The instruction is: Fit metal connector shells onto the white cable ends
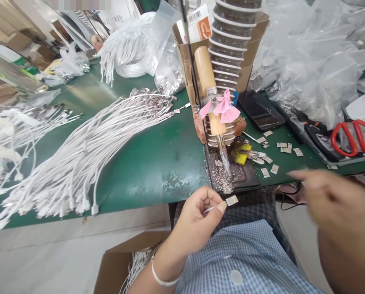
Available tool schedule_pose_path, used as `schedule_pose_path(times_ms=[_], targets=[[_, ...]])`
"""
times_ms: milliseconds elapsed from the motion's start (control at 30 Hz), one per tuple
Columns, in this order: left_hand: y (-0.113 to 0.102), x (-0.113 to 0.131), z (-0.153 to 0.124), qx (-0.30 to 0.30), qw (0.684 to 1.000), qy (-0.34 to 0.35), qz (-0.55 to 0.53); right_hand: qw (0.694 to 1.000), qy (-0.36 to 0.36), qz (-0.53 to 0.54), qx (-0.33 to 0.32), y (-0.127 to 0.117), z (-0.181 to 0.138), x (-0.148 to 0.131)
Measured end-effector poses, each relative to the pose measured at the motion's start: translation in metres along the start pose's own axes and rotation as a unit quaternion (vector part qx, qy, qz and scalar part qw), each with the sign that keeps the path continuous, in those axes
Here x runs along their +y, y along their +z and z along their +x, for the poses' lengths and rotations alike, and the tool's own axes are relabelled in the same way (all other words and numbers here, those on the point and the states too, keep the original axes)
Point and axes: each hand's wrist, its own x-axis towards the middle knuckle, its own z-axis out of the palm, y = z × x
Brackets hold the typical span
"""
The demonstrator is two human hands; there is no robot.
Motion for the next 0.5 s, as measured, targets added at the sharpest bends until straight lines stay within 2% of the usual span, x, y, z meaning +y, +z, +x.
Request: schedule_pose_path(times_ms=[33, 67, 133, 233, 367, 500], targets=[[0.001, 0.001, 0.001, 0.002, 1.000, 0.004, 0.003, 0.993, -0.067, 0.056, -0.085, 0.012, -0.006, -0.017], [0.002, 0.002, 0.003, 0.004, 1.000, 0.008, 0.007, 0.981, -0.092, 0.113, -0.130, 0.023, -0.010, -0.032], [0.004, 0.005, 0.005, 0.010, 1.000, 0.020, 0.014, 0.972, -0.062, 0.184, -0.133, 0.041, -0.014, -0.051], [0.006, 0.008, 0.008, 0.020, 0.999, 0.037, 0.021, 0.967, -0.021, 0.224, -0.123, 0.056, -0.014, -0.058], [0.009, 0.011, 0.011, 0.033, 0.998, 0.050, 0.026, 0.963, -0.061, 0.241, -0.100, 0.061, -0.010, -0.054], [0.010, 0.013, 0.014, 0.037, 0.998, 0.051, 0.022, 0.960, -0.066, 0.261, -0.078, 0.060, -0.006, -0.054]])
